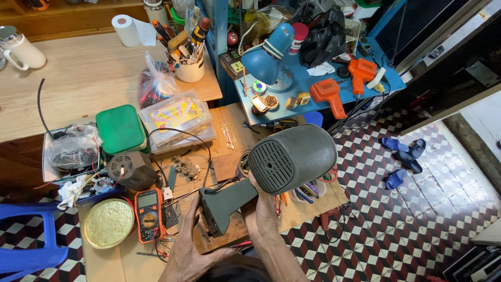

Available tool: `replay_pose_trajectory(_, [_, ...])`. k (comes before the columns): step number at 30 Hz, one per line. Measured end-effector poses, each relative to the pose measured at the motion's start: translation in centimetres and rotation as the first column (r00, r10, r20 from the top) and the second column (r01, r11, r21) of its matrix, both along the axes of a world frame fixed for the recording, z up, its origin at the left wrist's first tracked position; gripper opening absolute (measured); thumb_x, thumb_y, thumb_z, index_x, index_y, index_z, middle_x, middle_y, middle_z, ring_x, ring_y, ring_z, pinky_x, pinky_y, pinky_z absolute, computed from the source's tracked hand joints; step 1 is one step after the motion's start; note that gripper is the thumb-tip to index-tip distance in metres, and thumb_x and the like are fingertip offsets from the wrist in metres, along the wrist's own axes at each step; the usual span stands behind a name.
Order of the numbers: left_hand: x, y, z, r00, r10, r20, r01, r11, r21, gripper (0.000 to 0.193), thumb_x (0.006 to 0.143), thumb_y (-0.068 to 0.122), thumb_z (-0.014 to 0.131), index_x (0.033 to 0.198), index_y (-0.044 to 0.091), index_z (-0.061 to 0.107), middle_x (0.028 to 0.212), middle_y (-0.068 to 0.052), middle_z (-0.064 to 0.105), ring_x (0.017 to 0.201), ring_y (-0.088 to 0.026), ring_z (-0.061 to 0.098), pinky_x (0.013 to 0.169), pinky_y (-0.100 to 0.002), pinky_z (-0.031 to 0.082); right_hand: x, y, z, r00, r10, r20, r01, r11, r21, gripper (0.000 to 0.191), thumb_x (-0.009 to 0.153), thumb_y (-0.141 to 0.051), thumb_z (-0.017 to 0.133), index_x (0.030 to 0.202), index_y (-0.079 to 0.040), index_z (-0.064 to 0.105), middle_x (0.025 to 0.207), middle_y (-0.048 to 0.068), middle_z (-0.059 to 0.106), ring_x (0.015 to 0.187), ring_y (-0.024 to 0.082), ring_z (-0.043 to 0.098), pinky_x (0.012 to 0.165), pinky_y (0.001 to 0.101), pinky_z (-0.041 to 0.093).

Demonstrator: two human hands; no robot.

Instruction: The person disassembles a handheld electric appliance, removes the motor housing, and uses a multimeter to test electrical continuity on the motor shaft and internal components. They repeatedly rotate the shaft and probe different points while holding the device.

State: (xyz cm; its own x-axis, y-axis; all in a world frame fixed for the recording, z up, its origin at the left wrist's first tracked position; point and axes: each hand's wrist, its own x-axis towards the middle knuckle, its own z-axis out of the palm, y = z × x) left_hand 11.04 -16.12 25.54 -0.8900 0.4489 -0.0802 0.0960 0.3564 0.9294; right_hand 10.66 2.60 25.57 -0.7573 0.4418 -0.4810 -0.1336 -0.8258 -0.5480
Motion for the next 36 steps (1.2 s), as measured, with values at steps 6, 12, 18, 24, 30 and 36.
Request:
replay_pose_trajectory(6, [0.2, -1.0, 0.4, 0.998, 0.054, -0.023, -0.052, 0.997, 0.065, 0.086, 0.089, 0.052, 0.064, 0.158, 0.012, 0.033, 0.158, -0.021, 0.044, 0.15, -0.034, 0.037, 0.119, -0.046, 0.032, -0.2, 0.6, -0.5, 0.998, 0.056, 0.007, -0.056, 0.997, 0.053, 0.035, 0.075, -0.019, 0.083, 0.104, -0.01, 0.067, 0.093, 0.004, 0.067, 0.088, 0.019, 0.067, 0.082, 0.0406, 0.058])
replay_pose_trajectory(12, [-1.5, -1.1, 0.0, 0.977, 0.214, 0.005, -0.213, 0.968, 0.132, 0.061, 0.103, 0.052, 0.045, 0.144, 0.008, 0.053, 0.138, -0.016, 0.063, 0.131, -0.029, 0.058, 0.108, -0.041, 0.044, 0.0, 0.7, -0.5, 0.988, 0.137, -0.076, -0.133, 0.99, 0.055, 0.031, 0.082, -0.021, 0.082, 0.105, -0.007, 0.066, 0.09, 0.007, 0.069, 0.087, 0.021, 0.067, 0.086, 0.0419, 0.059])
replay_pose_trajectory(18, [-3.2, -1.0, 1.1, 0.98, 0.192, 0.062, -0.199, 0.969, 0.146, 0.057, 0.103, 0.051, 0.043, 0.135, 0.009, 0.063, 0.107, -0.011, 0.072, 0.099, -0.02, 0.069, 0.089, -0.034, 0.053, 0.8, 0.1, -0.5, 0.992, 0.127, -0.019, -0.125, 0.99, 0.066, 0.03, 0.083, -0.021, 0.081, 0.101, -0.003, 0.066, 0.09, 0.009, 0.071, 0.089, 0.021, 0.07, 0.091, 0.0398, 0.059])
replay_pose_trajectory(24, [-4.3, 0.1, 2.3, 0.996, 0.074, 0.046, -0.078, 0.994, 0.082, 0.05, 0.1, 0.049, 0.048, 0.121, 0.01, 0.071, 0.1, -0.009, 0.076, 0.093, -0.019, 0.073, 0.081, -0.034, 0.056, 1.4, 0.2, -1.1, 0.99, 0.14, 0.003, -0.14, 0.989, 0.036, 0.026, 0.082, -0.018, 0.081, 0.1, -0.005, 0.067, 0.089, 0.008, 0.071, 0.088, 0.021, 0.07, 0.092, 0.0409, 0.059])
replay_pose_trajectory(30, [-4.4, 1.1, 3.0, 0.995, -0.066, 0.071, 0.067, 0.998, -0.017, 0.047, 0.094, 0.05, 0.057, 0.111, 0.01, 0.076, 0.096, -0.01, 0.077, 0.086, -0.021, 0.074, 0.074, -0.036, 0.057, 2.0, 0.2, -1.9, 0.993, 0.117, 0.02, -0.118, 0.992, 0.044, 0.025, 0.082, -0.016, 0.081, 0.099, -0.006, 0.066, 0.09, 0.008, 0.071, 0.09, 0.021, 0.071, 0.094, 0.0396, 0.059])
replay_pose_trajectory(36, [-4.6, 1.7, 2.2, 0.976, -0.098, 0.193, 0.101, 0.995, -0.008, 0.045, 0.087, 0.047, 0.068, 0.107, 0.009, 0.08, 0.093, -0.004, 0.08, 0.082, -0.014, 0.075, 0.071, -0.03, 0.059, 2.5, 0.5, -2.5, 0.986, 0.169, 0.014, -0.169, 0.984, 0.061, 0.026, 0.08, -0.017, 0.081, 0.1, -0.006, 0.067, 0.092, 0.009, 0.069, 0.092, 0.022, 0.07, 0.09, 0.0377, 0.061])
